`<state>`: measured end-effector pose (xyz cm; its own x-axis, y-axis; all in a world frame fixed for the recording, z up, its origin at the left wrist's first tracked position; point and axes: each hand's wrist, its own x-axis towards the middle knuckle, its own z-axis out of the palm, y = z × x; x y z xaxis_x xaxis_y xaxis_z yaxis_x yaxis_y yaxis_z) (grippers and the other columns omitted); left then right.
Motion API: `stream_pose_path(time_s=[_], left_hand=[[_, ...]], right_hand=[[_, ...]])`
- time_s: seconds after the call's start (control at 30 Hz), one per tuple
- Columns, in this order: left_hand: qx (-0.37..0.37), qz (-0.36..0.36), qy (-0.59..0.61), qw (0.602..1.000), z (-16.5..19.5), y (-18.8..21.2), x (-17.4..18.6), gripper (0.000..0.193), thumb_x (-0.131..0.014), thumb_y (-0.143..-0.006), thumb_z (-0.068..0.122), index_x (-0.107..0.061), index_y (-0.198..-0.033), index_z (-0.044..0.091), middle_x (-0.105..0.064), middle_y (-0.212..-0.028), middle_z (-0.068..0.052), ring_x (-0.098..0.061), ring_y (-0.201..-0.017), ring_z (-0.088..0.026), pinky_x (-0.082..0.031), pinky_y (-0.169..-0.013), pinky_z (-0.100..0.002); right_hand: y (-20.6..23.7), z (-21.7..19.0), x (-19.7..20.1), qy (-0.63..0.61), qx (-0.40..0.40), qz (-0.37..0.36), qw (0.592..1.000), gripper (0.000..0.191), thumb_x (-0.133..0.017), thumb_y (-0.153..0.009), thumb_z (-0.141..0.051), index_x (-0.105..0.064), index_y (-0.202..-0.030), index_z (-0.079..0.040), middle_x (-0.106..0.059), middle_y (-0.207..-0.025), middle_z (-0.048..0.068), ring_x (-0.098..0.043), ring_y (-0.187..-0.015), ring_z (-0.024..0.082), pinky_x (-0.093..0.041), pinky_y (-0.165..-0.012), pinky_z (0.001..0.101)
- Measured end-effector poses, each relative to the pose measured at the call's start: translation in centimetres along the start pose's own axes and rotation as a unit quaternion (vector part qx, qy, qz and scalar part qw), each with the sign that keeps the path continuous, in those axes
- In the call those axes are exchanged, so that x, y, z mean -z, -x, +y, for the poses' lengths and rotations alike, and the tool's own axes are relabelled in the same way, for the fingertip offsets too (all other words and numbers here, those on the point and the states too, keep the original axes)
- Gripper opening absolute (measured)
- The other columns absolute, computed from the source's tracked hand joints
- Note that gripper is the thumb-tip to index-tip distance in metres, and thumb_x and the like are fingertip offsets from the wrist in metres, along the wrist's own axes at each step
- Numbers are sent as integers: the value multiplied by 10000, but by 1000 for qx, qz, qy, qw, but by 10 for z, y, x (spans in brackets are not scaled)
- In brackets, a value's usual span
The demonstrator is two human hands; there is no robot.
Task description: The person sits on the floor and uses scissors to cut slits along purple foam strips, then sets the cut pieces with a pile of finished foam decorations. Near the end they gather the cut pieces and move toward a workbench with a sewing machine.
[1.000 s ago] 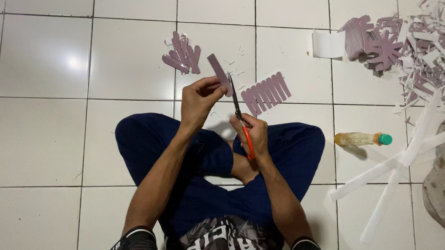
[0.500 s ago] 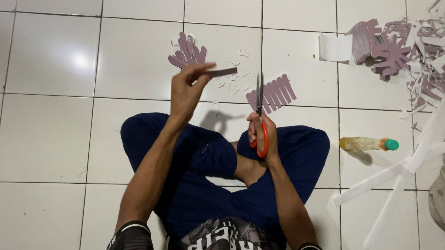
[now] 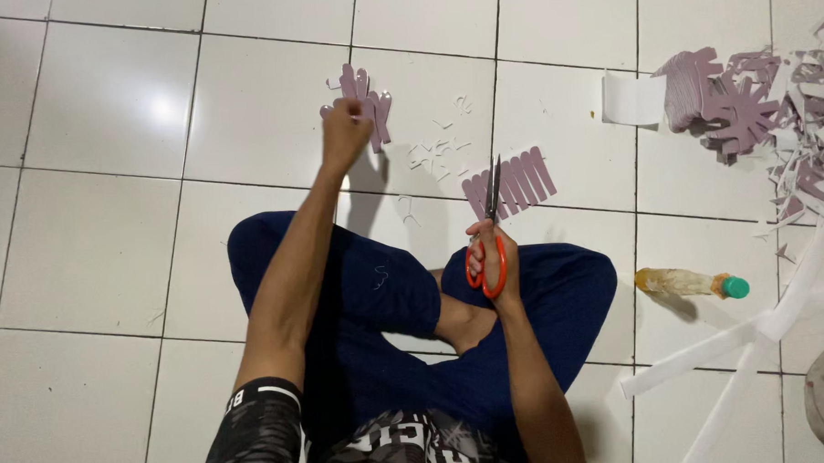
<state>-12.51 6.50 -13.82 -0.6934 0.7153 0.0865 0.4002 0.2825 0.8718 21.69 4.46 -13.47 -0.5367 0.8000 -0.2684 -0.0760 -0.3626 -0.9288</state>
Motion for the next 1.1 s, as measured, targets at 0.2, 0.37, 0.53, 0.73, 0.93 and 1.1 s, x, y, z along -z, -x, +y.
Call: stream_pose_path(time_s=[0.2, 0.37, 0.53, 0.73, 0.93, 1.1], left_hand=[[-40, -177, -12, 983, 27, 67, -88, 336, -757, -877, 194, -717, -1165, 27, -752, -1088, -186, -745, -996, -322, -598, -899, -408], [-116, -142, -158, 970, 46, 109, -129, 514, -893, -648, 211, -615, -1026, -1, -604, -1067, -223, -605, -1006, -415, -550, -806, -490], [-87, -105, -15, 991, 41, 109, -135, 375, -810, -770, 118, -604, -1068, 20, -666, -972, -182, -677, -886, -335, -578, -760, -444], [2, -166, 93, 982, 33, 93, -94, 278, -707, -925, 178, -708, -1154, 20, -764, -914, -119, -765, -798, -184, -611, -679, -311], [-10, -155, 64, 986, 38, 84, -63, 263, -710, -908, 181, -754, -1104, 11, -773, -864, -112, -751, -786, -178, -588, -706, -302], [-29, -146, 83, 985, 53, 83, -43, 248, -696, -907, 156, -744, -1075, -19, -773, -849, -101, -752, -762, -154, -592, -693, -285]], right_hand=[[-8, 6, 8, -90, -21, 89, 992, 534, -423, -1071, -500, -584, -1033, 8, -406, -616, -18, -388, -458, 70, -359, -415, 249], [-4, 12, 9, -111, -12, 78, 991, 528, -432, -1079, -498, -576, -1048, 9, -408, -631, -15, -391, -481, 75, -359, -433, 251], [-3, 13, 6, -85, 11, 48, 995, 510, -463, -1079, -475, -574, -1047, 21, -411, -637, -11, -389, -483, 76, -365, -443, 250], [-2, 7, 0, -42, -14, 46, 998, 482, -495, -1070, -435, -590, -1053, 37, -407, -632, -14, -394, -476, 74, -372, -432, 251], [5, -1, -6, 21, -10, 31, 999, 461, -554, -1042, -431, -628, -1057, 24, -425, -619, -21, -415, -470, 65, -362, -419, 243], [22, -14, -18, 102, -31, 27, 994, 436, -637, -1003, -434, -706, -1039, -5, -464, -591, -25, -441, -459, 60, -359, -406, 239]])
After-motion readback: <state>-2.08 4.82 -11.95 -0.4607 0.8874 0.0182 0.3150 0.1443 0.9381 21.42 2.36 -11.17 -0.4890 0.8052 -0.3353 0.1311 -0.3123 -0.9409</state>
